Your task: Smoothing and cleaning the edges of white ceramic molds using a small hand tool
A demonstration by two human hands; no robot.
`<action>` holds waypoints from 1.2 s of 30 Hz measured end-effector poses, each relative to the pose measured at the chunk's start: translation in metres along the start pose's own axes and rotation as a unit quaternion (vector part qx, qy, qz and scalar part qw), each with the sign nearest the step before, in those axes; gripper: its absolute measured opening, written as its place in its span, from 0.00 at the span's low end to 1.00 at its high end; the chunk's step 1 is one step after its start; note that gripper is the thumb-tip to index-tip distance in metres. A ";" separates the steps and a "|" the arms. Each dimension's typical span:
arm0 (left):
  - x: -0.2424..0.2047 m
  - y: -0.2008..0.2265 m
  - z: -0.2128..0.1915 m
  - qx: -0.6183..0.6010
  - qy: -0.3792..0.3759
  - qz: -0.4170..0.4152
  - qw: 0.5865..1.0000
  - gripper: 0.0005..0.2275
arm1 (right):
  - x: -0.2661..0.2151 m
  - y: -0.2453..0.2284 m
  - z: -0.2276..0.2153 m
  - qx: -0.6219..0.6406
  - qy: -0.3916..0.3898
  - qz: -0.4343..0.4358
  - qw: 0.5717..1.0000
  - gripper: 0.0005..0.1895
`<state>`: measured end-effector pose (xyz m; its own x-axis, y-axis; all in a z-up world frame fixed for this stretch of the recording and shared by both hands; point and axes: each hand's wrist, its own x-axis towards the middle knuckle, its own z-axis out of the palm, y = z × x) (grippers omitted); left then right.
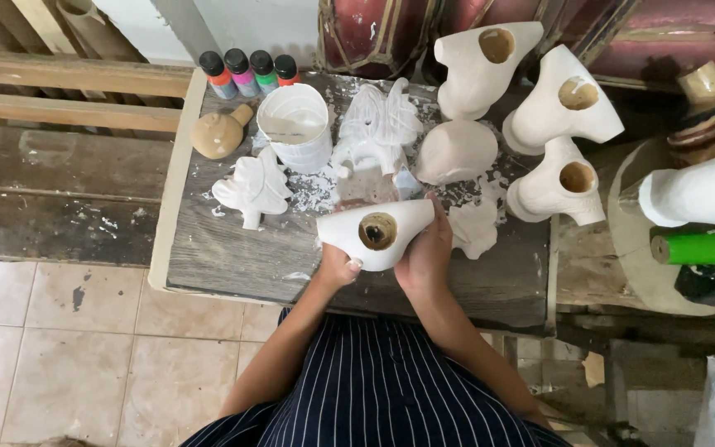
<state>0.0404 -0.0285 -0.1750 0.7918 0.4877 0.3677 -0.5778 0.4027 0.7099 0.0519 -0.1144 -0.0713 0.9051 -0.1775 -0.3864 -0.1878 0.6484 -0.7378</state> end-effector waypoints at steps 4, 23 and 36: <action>0.003 0.015 0.004 0.090 -0.018 -0.024 0.995 0.26 | 0.009 -0.008 0.006 0.026 -0.012 0.057 0.998 0.11; 0.041 0.135 0.070 0.321 0.032 -0.333 0.886 0.35 | 0.050 0.014 -0.056 -0.077 -0.103 0.067 0.989 0.21; 0.041 0.115 0.062 0.250 0.048 -0.255 0.933 0.38 | -0.005 -0.021 -0.032 -0.237 -0.184 -0.087 0.950 0.26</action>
<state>0.0186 -0.0103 -0.0411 0.9035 0.4073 -0.1334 0.0534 0.2020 0.9779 0.0391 -0.1506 -0.0715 0.9940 0.0753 -0.0799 -0.0943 0.2118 -0.9727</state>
